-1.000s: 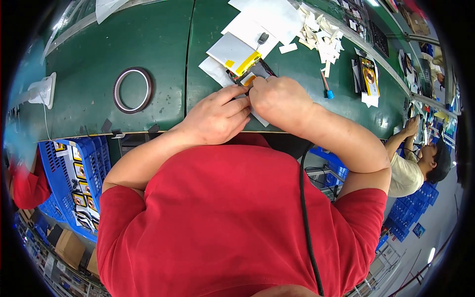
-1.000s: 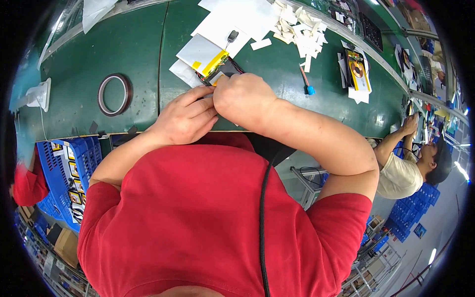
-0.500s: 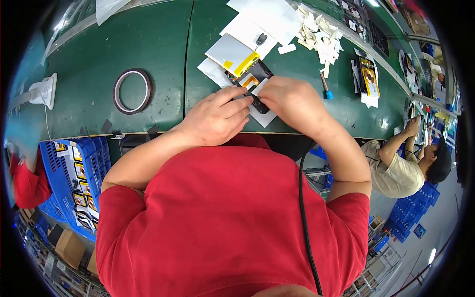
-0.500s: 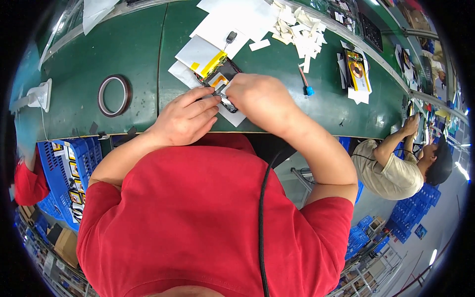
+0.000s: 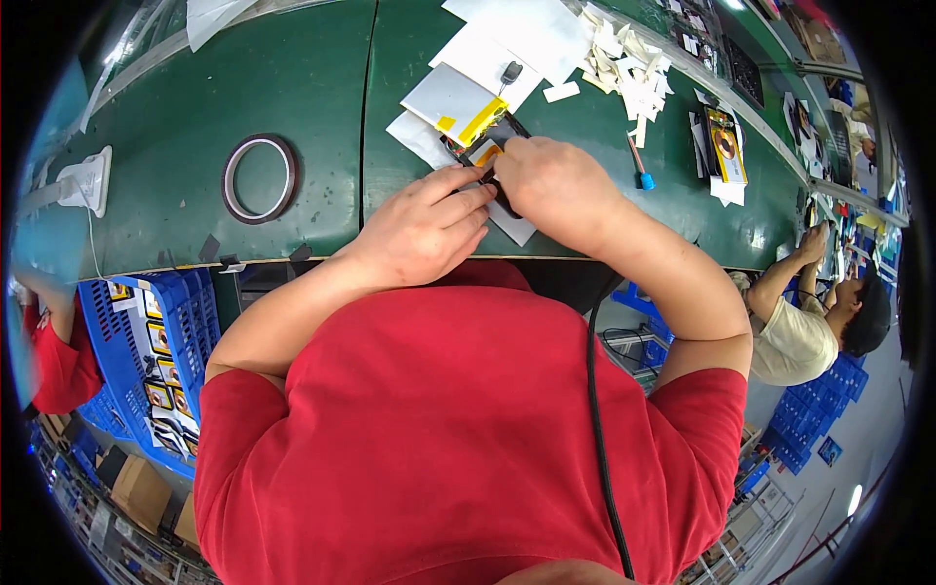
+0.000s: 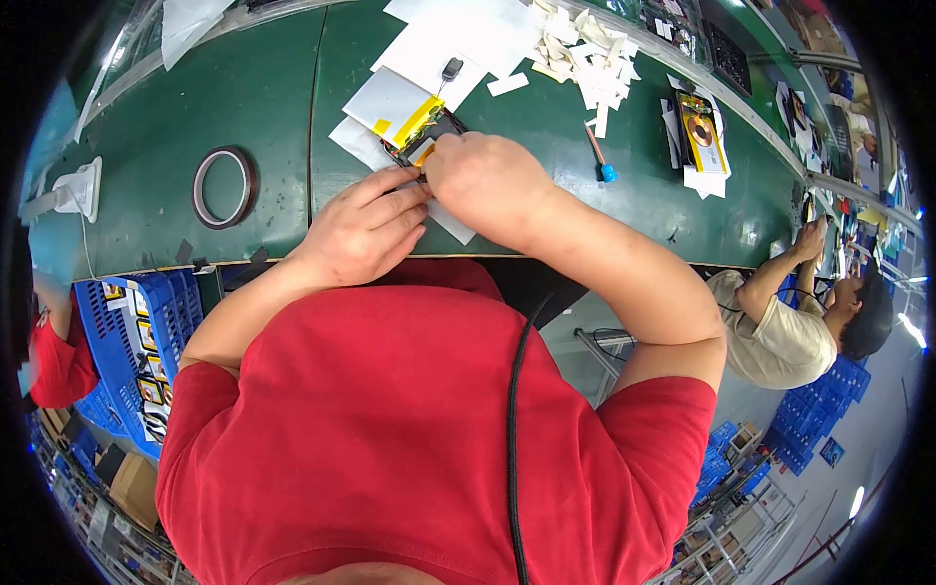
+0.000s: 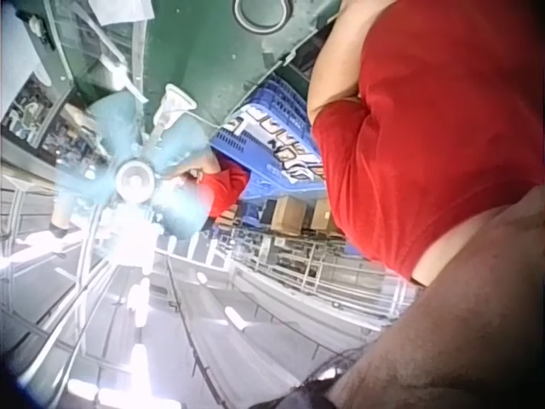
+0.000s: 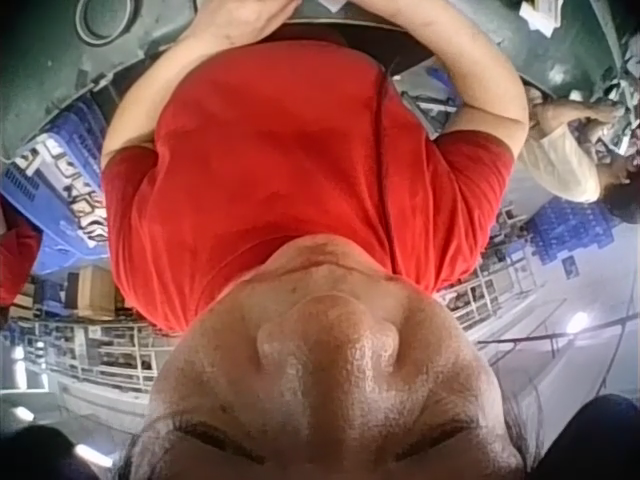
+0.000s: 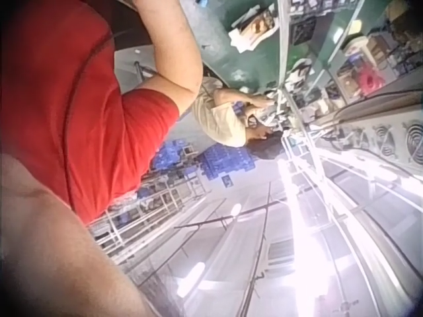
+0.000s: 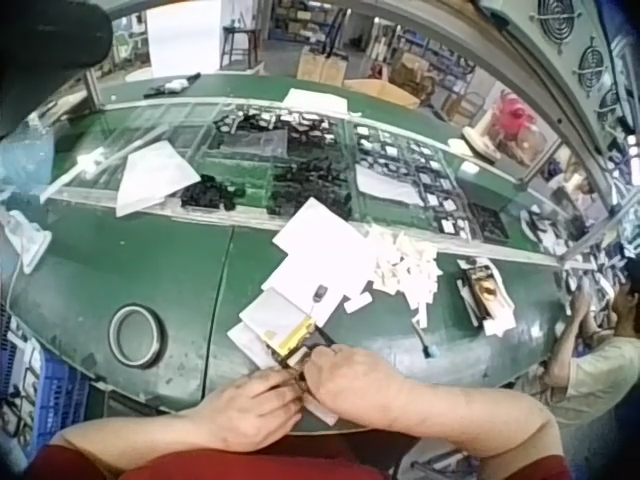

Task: Assembling electronic components by applying adhesive strips and connecting parts on an assembly line.

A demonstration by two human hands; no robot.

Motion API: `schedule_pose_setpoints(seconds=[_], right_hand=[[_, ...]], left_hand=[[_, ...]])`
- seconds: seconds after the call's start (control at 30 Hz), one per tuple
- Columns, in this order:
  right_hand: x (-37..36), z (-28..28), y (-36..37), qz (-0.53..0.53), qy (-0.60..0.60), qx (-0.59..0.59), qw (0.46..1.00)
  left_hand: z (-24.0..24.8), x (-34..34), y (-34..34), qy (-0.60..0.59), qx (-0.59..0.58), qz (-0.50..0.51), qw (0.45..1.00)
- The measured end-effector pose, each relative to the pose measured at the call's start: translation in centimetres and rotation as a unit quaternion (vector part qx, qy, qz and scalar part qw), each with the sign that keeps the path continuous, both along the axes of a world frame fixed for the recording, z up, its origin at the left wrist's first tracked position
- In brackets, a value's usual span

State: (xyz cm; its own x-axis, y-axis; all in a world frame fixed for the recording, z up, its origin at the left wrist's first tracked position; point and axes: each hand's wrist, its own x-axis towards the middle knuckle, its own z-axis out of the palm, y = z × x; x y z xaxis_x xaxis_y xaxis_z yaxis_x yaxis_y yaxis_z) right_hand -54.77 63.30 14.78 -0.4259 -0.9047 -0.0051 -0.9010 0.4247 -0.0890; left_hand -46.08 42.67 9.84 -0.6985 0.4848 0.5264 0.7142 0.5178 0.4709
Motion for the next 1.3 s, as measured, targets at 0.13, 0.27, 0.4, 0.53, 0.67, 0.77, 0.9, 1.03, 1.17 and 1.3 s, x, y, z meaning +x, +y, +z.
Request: schedule_pose_setpoints(seconds=[0.13,0.27,0.4,0.53,0.67,0.77,0.9,1.03,1.17,1.3], right_hand=[[-0.8,0.7,0.8,-0.104,-0.123,-0.122,0.979],[-1.5,1.6,1.9,-0.158,-0.16,-0.148,0.963],[0.0,0.7,1.6,-0.048,-0.118,-0.102,0.987],[0.7,1.1,0.4,0.015,-0.008,-0.023,1.0],[1.2,1.1,-0.6,0.04,0.06,0.042,0.997],[0.8,0.6,-0.4,0.031,0.061,0.024,0.997],[-0.7,0.1,0.7,-0.058,-0.006,-0.097,0.994],[-2.3,1.7,3.2,-0.264,-0.158,-0.211,0.928],[-6.8,1.5,8.9,-0.412,-0.175,-0.373,0.813],[-10.2,0.8,11.7,-0.448,-0.169,-0.296,0.826]], left_hand=[[-0.3,0.2,0.0,-0.015,-0.017,0.0,1.0],[-0.5,0.3,-0.2,-0.014,-0.022,-0.002,1.0],[-0.5,0.1,0.0,-0.011,-0.021,-0.004,1.0],[-0.3,0.2,-0.1,-0.011,-0.026,-0.002,1.0],[-0.2,0.0,-0.1,-0.006,-0.012,-0.005,1.0],[-0.1,0.0,-0.2,-0.012,-0.024,-0.007,1.0],[-0.5,0.2,-0.1,-0.014,-0.019,-0.002,1.0],[-0.6,0.3,-0.2,-0.013,-0.014,0.0,1.0],[-0.3,0.0,0.0,-0.011,0.001,-0.008,1.0],[0.5,-0.1,0.5,0.001,-0.009,0.012,1.0]])
